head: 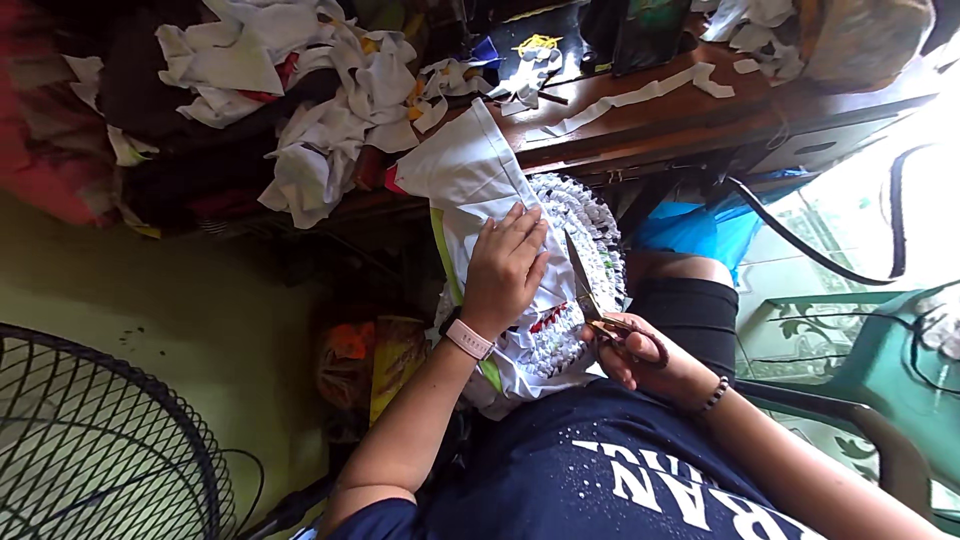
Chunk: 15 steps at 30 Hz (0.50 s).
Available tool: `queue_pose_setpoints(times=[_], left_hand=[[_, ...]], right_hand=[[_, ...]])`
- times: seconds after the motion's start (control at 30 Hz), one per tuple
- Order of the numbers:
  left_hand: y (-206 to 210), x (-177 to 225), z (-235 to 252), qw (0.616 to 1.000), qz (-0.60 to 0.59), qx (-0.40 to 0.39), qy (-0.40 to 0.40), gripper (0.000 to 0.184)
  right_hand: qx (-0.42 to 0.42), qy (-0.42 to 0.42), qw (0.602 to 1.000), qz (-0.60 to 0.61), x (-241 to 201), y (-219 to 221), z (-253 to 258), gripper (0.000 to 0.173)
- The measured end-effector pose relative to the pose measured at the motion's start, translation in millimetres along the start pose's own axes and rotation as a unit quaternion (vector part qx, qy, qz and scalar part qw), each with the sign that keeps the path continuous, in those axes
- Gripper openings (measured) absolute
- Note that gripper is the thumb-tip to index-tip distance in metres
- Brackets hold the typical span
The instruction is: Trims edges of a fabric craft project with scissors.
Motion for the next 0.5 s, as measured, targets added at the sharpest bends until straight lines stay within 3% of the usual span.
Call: queue_pose_setpoints(times=[0.3,0.5], left_hand=[[6,0,4,0.998,0.016,-0.053,-0.002,0.044],[-15,-12,15,1.0,0.006,0.001,-0.012,0.039]], right_hand=[[-0.001,-0.005,1.0,-0.003,1,-1,-1,0.057],[0.01,0.004,1.0,0.001,0,0,-1,0.056]])
Point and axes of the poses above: each hand's wrist, its own z-axis towards the middle knuckle, its own y-axis out of the palm, x = y × z, the point moved 7 cm from there along z, towards the middle knuckle, and after that the axes turned 11 degrees about y, right-handed, at the moved point
